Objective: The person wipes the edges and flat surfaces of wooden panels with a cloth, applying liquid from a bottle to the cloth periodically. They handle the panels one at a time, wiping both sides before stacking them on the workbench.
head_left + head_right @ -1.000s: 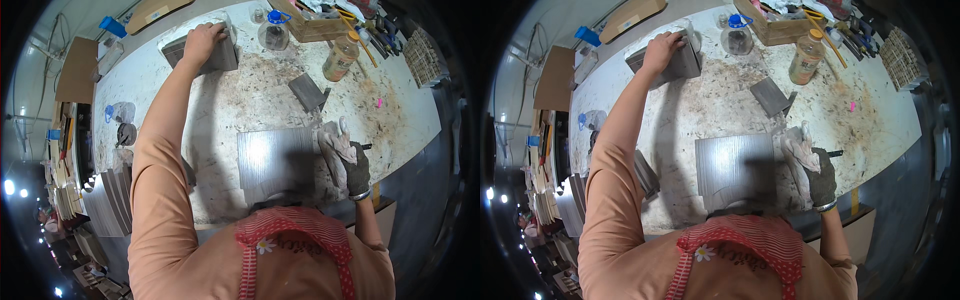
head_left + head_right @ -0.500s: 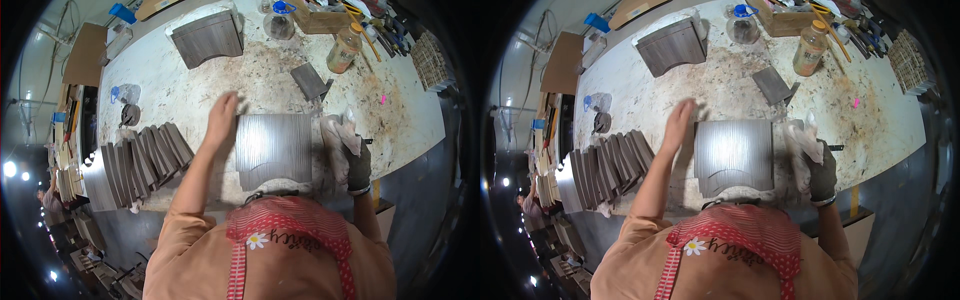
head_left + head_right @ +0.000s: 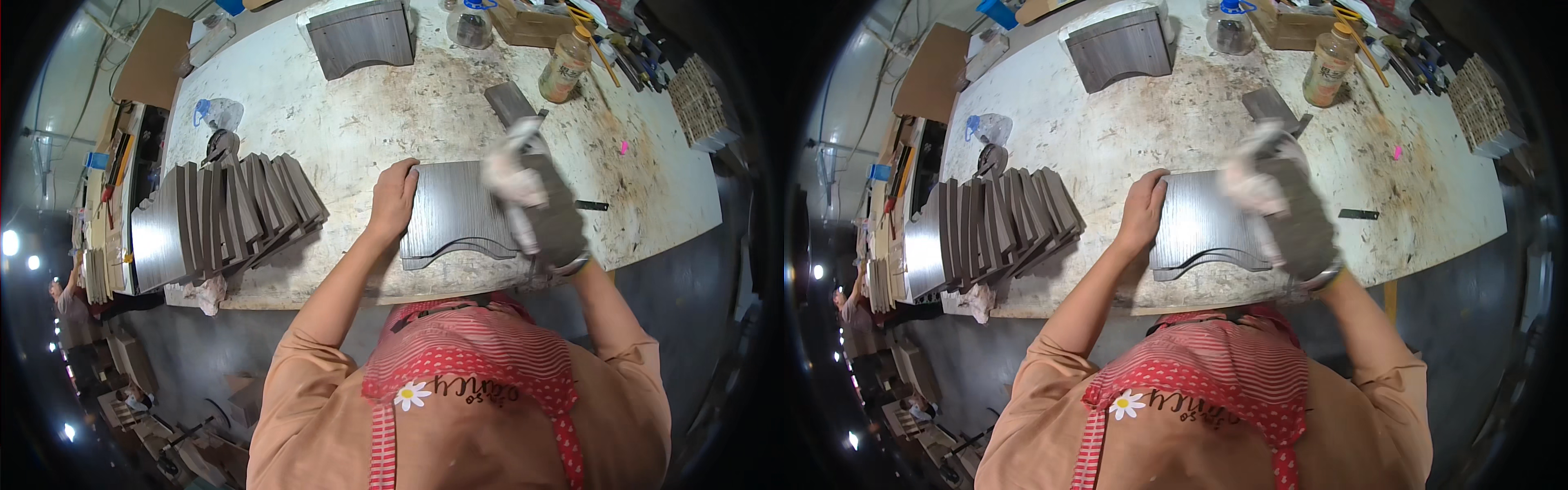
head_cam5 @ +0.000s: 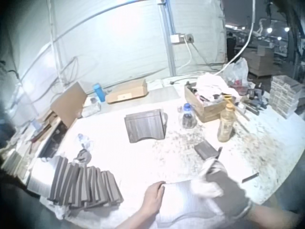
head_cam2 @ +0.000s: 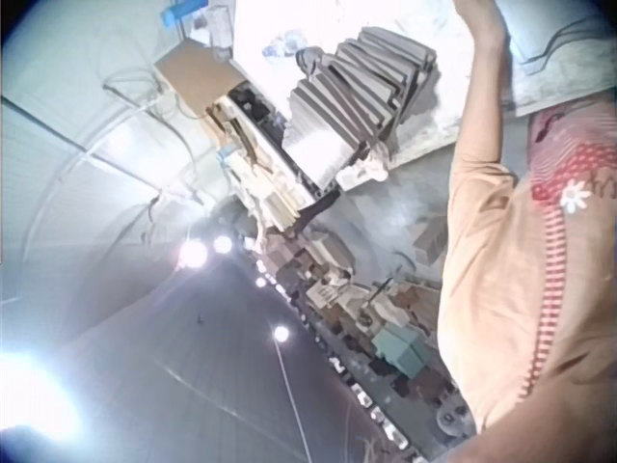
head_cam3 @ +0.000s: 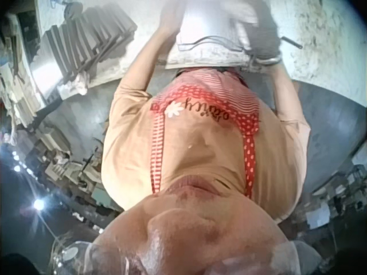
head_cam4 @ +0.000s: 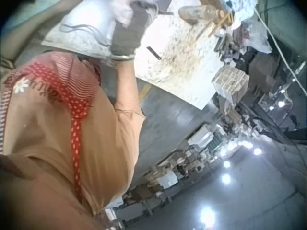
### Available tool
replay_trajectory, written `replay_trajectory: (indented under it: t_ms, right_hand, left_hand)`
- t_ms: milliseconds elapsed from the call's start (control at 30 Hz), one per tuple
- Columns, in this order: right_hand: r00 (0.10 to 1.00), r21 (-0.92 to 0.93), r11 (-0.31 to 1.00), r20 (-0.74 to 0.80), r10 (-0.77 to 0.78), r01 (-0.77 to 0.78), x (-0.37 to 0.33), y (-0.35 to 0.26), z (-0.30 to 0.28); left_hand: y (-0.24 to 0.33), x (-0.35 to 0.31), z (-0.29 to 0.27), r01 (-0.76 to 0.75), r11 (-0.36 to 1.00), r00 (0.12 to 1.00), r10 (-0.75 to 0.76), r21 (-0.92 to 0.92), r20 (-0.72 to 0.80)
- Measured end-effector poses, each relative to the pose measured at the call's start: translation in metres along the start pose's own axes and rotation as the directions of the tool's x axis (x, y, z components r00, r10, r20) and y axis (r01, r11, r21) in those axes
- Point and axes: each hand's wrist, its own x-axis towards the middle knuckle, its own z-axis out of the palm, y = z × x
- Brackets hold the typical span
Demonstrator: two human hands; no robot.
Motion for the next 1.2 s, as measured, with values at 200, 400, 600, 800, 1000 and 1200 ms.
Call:
replay_trajectory:
  t_ms: [200,400,600,800,1000,1200]
  right_hand:
    - [0.981,-0.218,0.961,0.136,-0.14,0.168,0.007,0.022,0.068]
    - [0.996,-0.31,0.946,0.014,-0.09,0.09,0.012,-0.014,0.093]
    - [0.999,-0.412,0.91,0.042,-0.029,0.044,0.005,0.023,0.081]
    - [0.994,-0.308,0.951,0.105,0.027,0.007,-0.019,-0.05,0.129]
    - [0.99,-0.687,0.726,0.079,0.12,-0.033,-0.044,0.023,0.019]
    - [0.99,-0.701,0.702,-0.042,0.134,-0.125,-0.083,0.01,-0.046]
  left_hand:
    - [-0.004,0.007,0.0,-0.119,0.991,0.992,0.121,-0.062,0.037]
    - [-0.004,0.001,-0.007,-0.052,0.997,0.995,0.057,-0.05,0.088]
    - [-0.015,-0.003,0.008,-0.062,0.995,0.994,0.069,-0.074,0.084]
    - [-0.014,0.001,0.003,-0.004,0.994,0.996,0.014,-0.109,0.09]
    - [-0.006,0.007,-0.007,-0.066,0.99,0.99,0.08,-0.122,0.114]
    - [-0.013,0.018,-0.011,-0.084,0.996,0.995,0.086,-0.041,0.056]
